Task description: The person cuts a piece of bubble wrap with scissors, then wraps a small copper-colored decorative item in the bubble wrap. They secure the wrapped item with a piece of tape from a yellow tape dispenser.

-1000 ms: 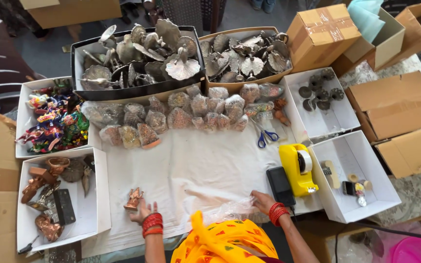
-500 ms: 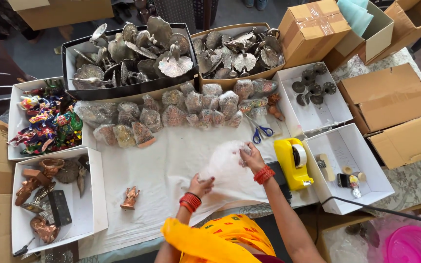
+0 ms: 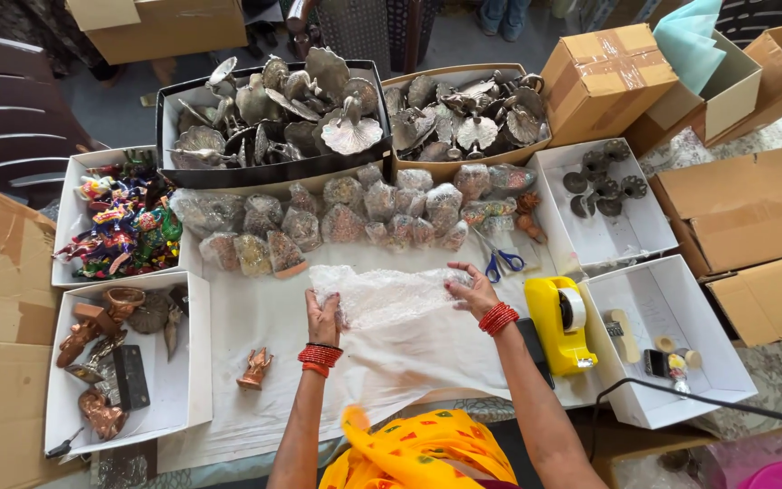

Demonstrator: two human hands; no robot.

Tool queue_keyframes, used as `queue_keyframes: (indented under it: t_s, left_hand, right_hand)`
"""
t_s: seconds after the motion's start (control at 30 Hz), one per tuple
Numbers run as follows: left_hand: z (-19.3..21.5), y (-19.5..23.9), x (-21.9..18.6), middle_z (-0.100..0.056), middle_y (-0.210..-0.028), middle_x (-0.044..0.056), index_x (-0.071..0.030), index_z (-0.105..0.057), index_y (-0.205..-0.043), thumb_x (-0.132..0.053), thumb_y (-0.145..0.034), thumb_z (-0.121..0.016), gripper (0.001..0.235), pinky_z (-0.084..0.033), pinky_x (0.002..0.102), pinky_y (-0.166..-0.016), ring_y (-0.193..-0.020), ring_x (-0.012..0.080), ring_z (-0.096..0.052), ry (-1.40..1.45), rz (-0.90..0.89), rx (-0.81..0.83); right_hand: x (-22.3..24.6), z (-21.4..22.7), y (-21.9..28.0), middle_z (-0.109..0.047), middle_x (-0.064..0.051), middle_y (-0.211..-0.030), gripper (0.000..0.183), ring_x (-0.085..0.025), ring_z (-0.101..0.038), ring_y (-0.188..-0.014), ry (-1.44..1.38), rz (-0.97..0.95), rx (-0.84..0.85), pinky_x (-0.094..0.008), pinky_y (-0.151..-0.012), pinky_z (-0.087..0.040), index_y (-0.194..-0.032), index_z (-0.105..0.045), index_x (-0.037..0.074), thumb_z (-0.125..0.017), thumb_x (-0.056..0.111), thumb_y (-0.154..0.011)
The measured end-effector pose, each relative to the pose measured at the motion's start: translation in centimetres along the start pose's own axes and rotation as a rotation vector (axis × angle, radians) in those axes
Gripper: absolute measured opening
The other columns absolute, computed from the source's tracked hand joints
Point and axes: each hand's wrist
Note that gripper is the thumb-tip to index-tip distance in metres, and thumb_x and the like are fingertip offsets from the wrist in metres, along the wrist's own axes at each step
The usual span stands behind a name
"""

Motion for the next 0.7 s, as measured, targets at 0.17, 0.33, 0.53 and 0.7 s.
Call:
queue_keyframes:
  t_s: [0.17, 0.33, 0.53, 0.7]
  left_hand:
    - [-2.5, 2.1, 0.8, -0.066, -0.104, 0.005, -0.016, -0.035, -0.128, -0.012, -0.097, -0.056, 0.038, -0.058, 0.037, -0.056, -0.074, 0.0166, -0.064, -0.002, 0.155, -0.176]
    - [1.1, 3.1, 7.5, -0.073, -0.107, 0.004, -0.02, -0.042, -0.127, -0.029, -0.098, -0.052, 0.033, -0.06, 0.046, -0.063, -0.069, 0.0252, -0.062, 0.145, 0.457, -0.335]
    - [5.5, 2.0, 13.0, -0.073, -0.106, 0.012, 0.002, -0.055, -0.126, -0.027, -0.105, -0.064, 0.037, -0.062, 0.046, -0.08, -0.089, 0.0248, -0.075, 0.171, 0.419, -0.26]
    - [-0.5, 3.5, 8.5, -0.069, -0.105, 0.02, -0.001, -0.045, -0.129, -0.019, -0.098, -0.06, 0.039, -0.066, 0.045, -0.068, -0.077, 0.0325, -0.076, 0.101, 0.322, -0.194]
  right_hand:
    - [-7.3, 4.6, -7.5, -0.064, -0.005, -0.097, 0.065, -0.012, -0.059, -0.071, -0.264, 0.047, 0.001, -0.03, -0.054, -0.051, -0.151, -0.048, 0.018, -0.076, 0.032, -0.094]
    - [-5.1, 0.4, -1.5, -0.066, -0.013, -0.119, 0.078, -0.028, -0.075, -0.105, -0.457, -0.235, 0.052, -0.044, -0.086, -0.063, -0.149, -0.032, 0.034, -0.064, 0.051, -0.081]
    - [-10.6, 0.9, -4.2, -0.063, -0.014, -0.135, 0.076, -0.022, -0.063, -0.122, -0.053, 0.04, 0.224, -0.042, -0.105, -0.05, -0.152, -0.052, 0.004, -0.083, 0.036, -0.09]
    - [-6.3, -4.4, -2.7, -0.065, -0.015, -0.137, 0.067, -0.027, -0.067, -0.118, -0.074, -0.227, 0.261, -0.048, -0.102, -0.053, -0.15, -0.042, 0.019, -0.055, 0.052, -0.092]
Point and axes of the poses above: each hand's wrist, its own y-axis away from the middle knuckle, its own z-axis out of the back of the hand, x = y × z
